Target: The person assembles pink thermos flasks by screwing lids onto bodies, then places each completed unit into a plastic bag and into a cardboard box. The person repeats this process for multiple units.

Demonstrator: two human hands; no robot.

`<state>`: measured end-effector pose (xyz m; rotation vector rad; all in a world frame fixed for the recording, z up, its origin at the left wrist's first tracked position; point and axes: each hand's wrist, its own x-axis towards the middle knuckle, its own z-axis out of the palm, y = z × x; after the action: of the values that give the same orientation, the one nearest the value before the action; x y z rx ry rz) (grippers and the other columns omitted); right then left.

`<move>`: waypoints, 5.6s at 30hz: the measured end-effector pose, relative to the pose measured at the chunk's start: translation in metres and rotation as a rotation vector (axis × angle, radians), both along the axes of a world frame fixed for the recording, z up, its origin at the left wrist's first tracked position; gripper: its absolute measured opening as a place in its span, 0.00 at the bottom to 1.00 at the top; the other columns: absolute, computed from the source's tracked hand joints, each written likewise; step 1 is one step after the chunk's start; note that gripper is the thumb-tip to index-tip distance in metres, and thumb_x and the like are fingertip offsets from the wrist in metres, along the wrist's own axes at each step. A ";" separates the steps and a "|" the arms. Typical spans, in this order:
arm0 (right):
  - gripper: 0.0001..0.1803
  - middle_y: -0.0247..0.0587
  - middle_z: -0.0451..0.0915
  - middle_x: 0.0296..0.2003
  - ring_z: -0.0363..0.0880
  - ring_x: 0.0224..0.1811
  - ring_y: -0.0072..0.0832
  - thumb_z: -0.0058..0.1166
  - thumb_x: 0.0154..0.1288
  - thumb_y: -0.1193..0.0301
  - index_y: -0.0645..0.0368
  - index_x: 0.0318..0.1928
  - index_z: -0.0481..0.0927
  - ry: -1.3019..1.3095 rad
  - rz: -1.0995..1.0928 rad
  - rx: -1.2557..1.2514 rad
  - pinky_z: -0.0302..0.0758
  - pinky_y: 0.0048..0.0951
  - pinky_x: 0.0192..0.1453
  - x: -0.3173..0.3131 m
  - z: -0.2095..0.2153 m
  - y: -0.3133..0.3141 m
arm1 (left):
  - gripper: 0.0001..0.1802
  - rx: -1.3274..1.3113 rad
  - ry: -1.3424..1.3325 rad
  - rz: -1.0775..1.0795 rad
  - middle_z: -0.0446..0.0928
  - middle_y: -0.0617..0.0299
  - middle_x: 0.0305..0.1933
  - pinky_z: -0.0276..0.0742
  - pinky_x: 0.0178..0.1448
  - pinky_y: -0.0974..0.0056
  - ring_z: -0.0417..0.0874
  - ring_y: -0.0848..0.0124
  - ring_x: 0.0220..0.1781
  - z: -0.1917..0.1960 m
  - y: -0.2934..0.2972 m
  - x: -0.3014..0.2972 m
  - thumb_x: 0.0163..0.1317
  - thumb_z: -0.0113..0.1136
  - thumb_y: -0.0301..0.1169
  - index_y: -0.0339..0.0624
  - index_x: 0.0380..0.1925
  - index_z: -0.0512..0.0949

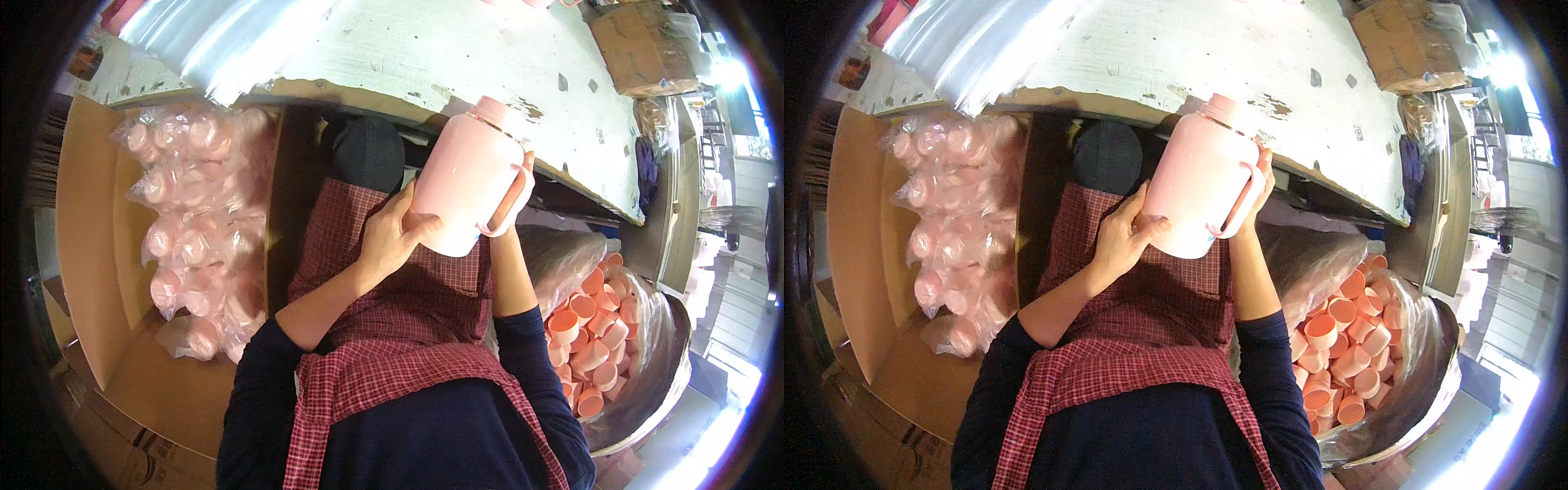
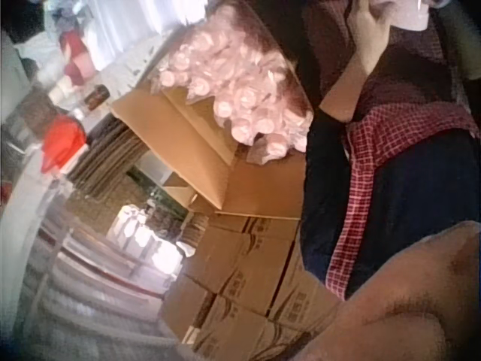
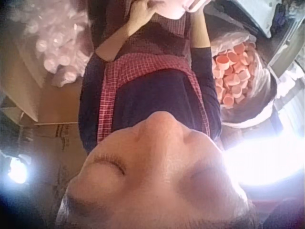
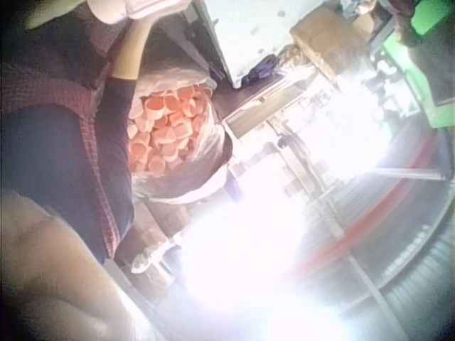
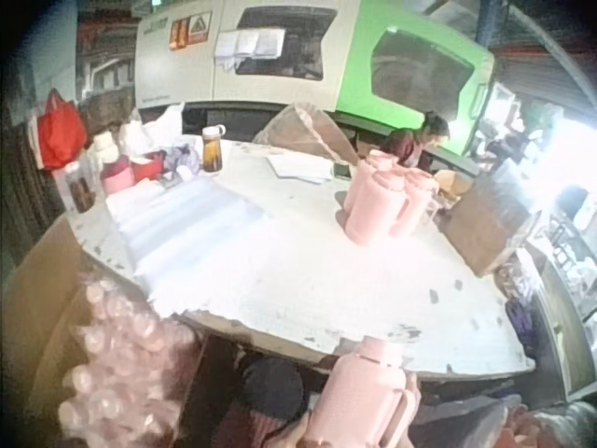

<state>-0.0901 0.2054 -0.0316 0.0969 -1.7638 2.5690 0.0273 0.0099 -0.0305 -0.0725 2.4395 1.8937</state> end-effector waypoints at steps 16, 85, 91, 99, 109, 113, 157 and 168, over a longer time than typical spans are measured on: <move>0.20 0.41 0.82 0.40 0.81 0.39 0.25 0.39 0.79 0.62 0.66 0.49 0.80 -0.080 -0.179 0.010 0.80 0.28 0.43 0.000 0.006 0.000 | 0.50 0.244 -0.094 -0.362 0.61 0.33 0.72 0.73 0.70 0.58 0.70 0.52 0.71 -0.004 -0.031 -0.008 0.64 0.66 0.42 0.27 0.73 0.47; 0.24 0.47 0.83 0.47 0.84 0.48 0.34 0.64 0.59 0.76 0.62 0.58 0.76 0.012 -0.625 1.183 0.80 0.32 0.50 0.110 0.031 0.276 | 0.27 0.523 -0.128 -0.356 0.74 0.53 0.63 0.71 0.67 0.59 0.77 0.62 0.61 0.033 -0.015 -0.067 0.73 0.44 0.46 0.33 0.59 0.73; 0.15 0.46 0.86 0.37 0.85 0.37 0.48 0.50 0.66 0.65 0.58 0.49 0.79 -0.877 -0.239 2.256 0.77 0.43 0.50 0.146 0.037 0.420 | 0.29 0.601 -0.180 -0.279 0.73 0.52 0.65 0.71 0.68 0.58 0.77 0.61 0.63 0.047 -0.007 -0.061 0.70 0.48 0.46 0.33 0.59 0.72; 0.14 0.48 0.86 0.35 0.87 0.40 0.42 0.55 0.65 0.64 0.57 0.47 0.82 -0.189 -0.546 1.577 0.79 0.40 0.52 0.112 0.109 0.292 | 0.32 0.746 -0.179 -0.256 0.72 0.49 0.66 0.72 0.69 0.54 0.77 0.58 0.64 0.036 -0.013 -0.056 0.70 0.49 0.50 0.33 0.62 0.70; 0.21 0.37 0.83 0.42 0.81 0.44 0.24 0.46 0.78 0.60 0.69 0.52 0.80 -0.411 0.345 -0.014 0.78 0.26 0.51 0.016 0.063 -0.017 | 0.43 0.795 -0.223 -0.257 0.63 0.55 0.74 0.61 0.76 0.55 0.65 0.61 0.73 0.017 -0.018 -0.061 0.71 0.41 0.63 0.42 0.74 0.56; 0.25 0.45 0.78 0.56 0.75 0.59 0.29 0.43 0.78 0.58 0.67 0.58 0.76 -0.346 0.238 -0.067 0.69 0.30 0.64 0.022 0.048 -0.028 | 0.47 1.078 -0.079 -0.361 0.57 0.51 0.77 0.58 0.77 0.56 0.62 0.61 0.75 0.015 -0.019 -0.061 0.72 0.45 0.59 0.40 0.77 0.45; 0.32 0.60 0.82 0.48 0.83 0.51 0.47 0.52 0.70 0.51 0.61 0.64 0.73 0.073 0.872 1.166 0.77 0.39 0.55 -0.015 0.122 -0.005 | 0.69 0.753 -0.274 -0.493 0.50 0.49 0.79 0.48 0.80 0.49 0.46 0.54 0.81 -0.009 0.006 -0.069 0.48 0.69 0.66 0.55 0.79 0.37; 0.34 0.51 0.81 0.53 0.81 0.50 0.36 0.59 0.66 0.53 0.61 0.66 0.72 -0.198 1.175 1.093 0.76 0.33 0.54 -0.040 0.149 -0.018 | 0.67 0.696 -0.219 -0.518 0.44 0.41 0.79 0.48 0.80 0.50 0.47 0.50 0.81 -0.008 -0.002 -0.064 0.52 0.72 0.51 0.45 0.78 0.32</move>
<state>-0.1304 0.1871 0.1179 1.2030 -3.7193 1.4416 -0.0364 0.0083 -0.0380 0.3255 1.3716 2.1821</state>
